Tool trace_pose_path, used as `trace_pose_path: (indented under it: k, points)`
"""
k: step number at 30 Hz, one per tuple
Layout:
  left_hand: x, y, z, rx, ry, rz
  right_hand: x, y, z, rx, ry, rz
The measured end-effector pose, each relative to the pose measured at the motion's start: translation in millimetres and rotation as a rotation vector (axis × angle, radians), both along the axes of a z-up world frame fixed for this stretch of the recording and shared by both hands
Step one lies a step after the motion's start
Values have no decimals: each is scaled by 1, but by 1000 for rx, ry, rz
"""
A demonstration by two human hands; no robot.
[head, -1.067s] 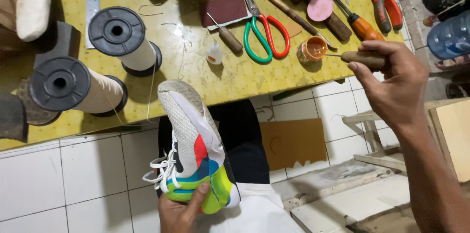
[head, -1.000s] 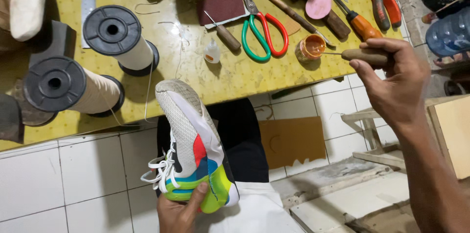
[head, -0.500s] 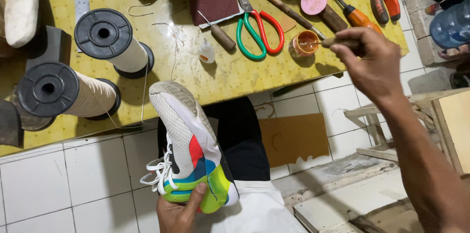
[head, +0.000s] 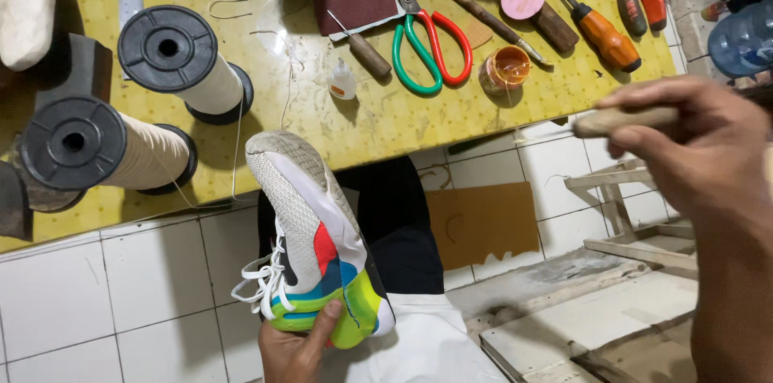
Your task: The person holds a white and colorful sneaker and uses a wooden tool to scrape and smooth the green and blue midsole area. They rotate the shoe to work on different sections of the sole and inspect the surface. Finally, the person wipes the shoe with a white cloth.
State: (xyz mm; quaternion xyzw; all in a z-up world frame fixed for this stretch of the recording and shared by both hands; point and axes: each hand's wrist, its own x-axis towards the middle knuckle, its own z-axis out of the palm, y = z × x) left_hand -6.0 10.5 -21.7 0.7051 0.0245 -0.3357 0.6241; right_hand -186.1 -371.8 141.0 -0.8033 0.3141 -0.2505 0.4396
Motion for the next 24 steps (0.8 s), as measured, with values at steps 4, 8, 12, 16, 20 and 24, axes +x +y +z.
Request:
trace_pose_path:
  k: [4,8,12,16,20,24]
  points:
    - [0,-2,-1,-17,-103,-35,11,3,7,-260,-27,7]
    - [0,-8,11,36,-27,37,26,-25,-10,-609,186,52]
    - [2,-3,6,39,-65,-5,44,-35,-23,-640,192,87]
    - [2,-5,7,81,4,9,54,-38,-26,-636,181,134]
    - [3,-10,17,59,22,15,49,-48,-36,-656,262,143]
    - [6,-19,46,43,140,54,30,-56,-39,-431,215,39]
